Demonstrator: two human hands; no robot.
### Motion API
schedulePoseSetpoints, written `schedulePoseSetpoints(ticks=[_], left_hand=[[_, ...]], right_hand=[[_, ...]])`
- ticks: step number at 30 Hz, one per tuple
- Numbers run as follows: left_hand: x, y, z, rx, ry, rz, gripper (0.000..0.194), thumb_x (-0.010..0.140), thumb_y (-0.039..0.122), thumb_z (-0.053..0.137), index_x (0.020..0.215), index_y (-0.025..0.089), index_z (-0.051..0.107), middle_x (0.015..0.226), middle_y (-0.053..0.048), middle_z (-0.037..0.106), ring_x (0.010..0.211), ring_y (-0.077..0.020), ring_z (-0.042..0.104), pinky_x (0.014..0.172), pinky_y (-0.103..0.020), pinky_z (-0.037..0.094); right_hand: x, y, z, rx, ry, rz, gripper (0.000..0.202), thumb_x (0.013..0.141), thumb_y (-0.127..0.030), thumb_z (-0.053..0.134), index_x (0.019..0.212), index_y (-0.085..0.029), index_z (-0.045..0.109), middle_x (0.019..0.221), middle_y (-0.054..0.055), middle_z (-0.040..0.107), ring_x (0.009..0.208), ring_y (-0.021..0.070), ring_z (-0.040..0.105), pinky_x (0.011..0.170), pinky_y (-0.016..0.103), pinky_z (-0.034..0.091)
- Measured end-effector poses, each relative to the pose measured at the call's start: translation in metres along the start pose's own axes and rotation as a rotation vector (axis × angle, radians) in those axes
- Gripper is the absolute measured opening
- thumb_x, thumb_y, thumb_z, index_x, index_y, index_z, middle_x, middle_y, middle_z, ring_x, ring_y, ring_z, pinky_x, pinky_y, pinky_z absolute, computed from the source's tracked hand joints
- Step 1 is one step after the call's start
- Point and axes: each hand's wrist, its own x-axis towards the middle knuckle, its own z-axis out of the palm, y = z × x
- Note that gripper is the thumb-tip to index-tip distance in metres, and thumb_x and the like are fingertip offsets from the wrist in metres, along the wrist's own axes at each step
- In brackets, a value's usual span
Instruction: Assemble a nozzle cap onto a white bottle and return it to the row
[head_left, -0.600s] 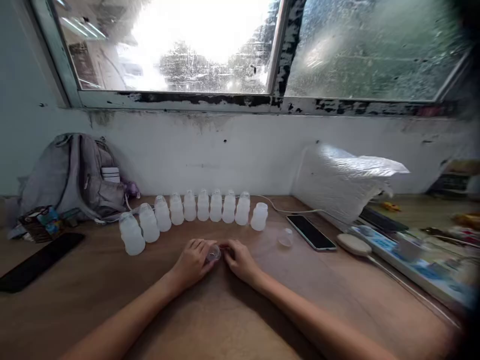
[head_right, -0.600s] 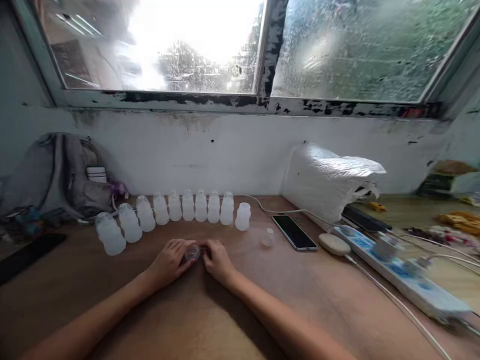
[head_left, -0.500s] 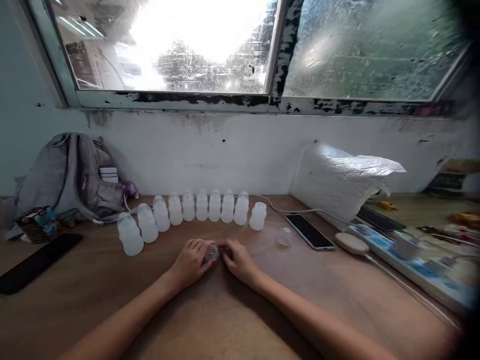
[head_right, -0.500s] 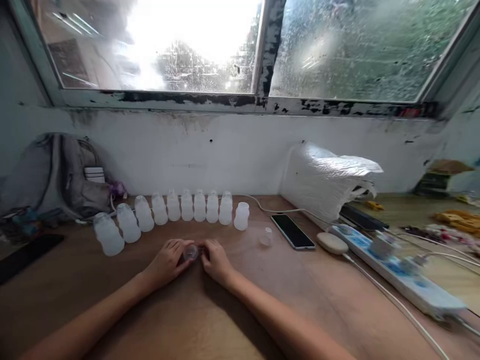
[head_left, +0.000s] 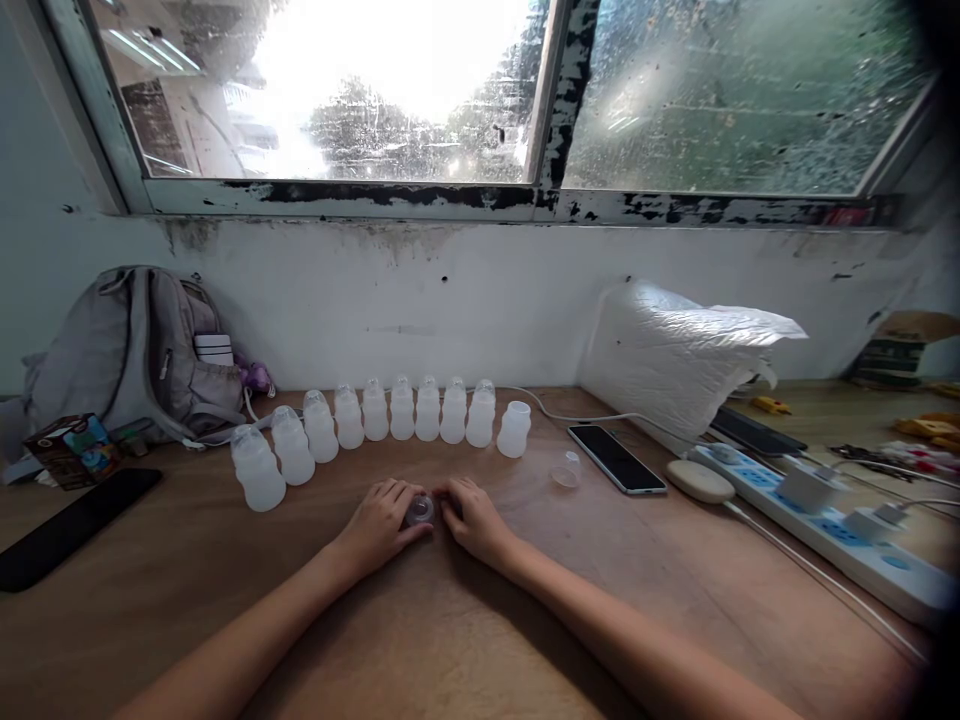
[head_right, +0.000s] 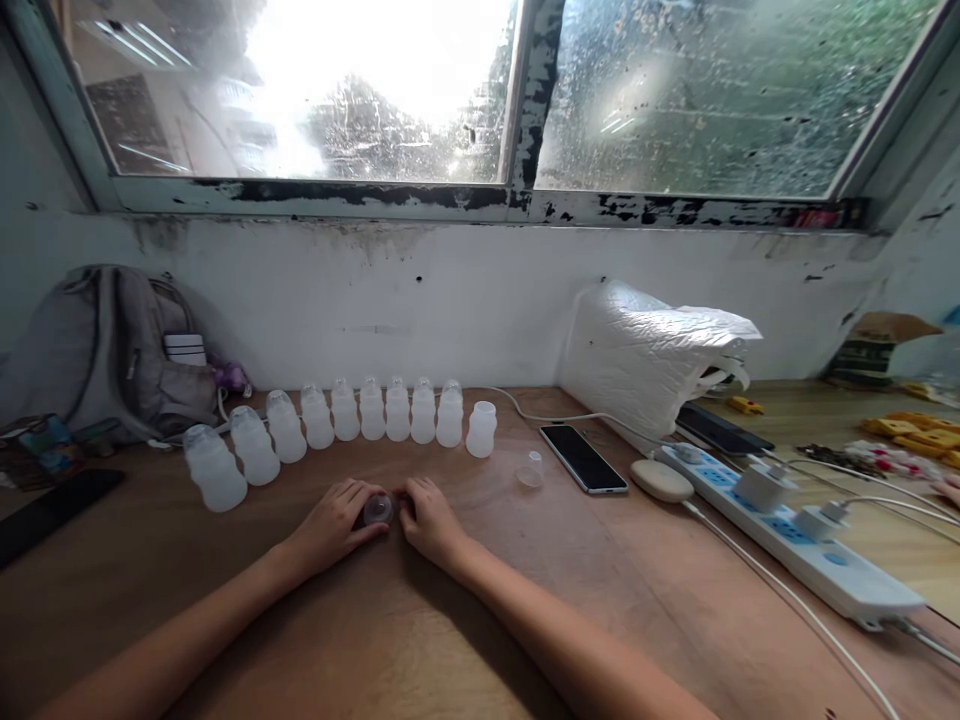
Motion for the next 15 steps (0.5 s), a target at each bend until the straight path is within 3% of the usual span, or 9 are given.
schedulePoseSetpoints(ticks=[11,15], left_hand=[[0.0005,0.0000,-0.0020,-0.063,0.024,-0.010,0.039,0.076,0.045,0.047,0.105,0.020,0.047,0.100,-0.006,0.053,0.092,-0.0205,0.047,0.081,-0.035,0.036],[0.0016,-0.0014,-0.0058,-0.207,0.049,-0.033,0.023,0.082,0.036,0.041,0.091,0.019,0.052,0.092,-0.004,0.054,0.087,-0.0176,0.048,0.080,-0.032,0.037]], right_hand=[[-0.0010,0.0031,0.0020,-0.021,-0.009,-0.024,0.020,0.069,-0.004,0.043,0.081,-0.016,0.052,0.080,0.005,0.057,0.078,0.0160,0.049,0.071,0.029,0.039],[-0.0019,0.0008,0.0011,-0.021,-0.005,-0.061,0.019,0.071,-0.005,0.043,0.083,-0.017,0.052,0.080,0.005,0.056,0.080,0.0164,0.049,0.072,0.029,0.040]])
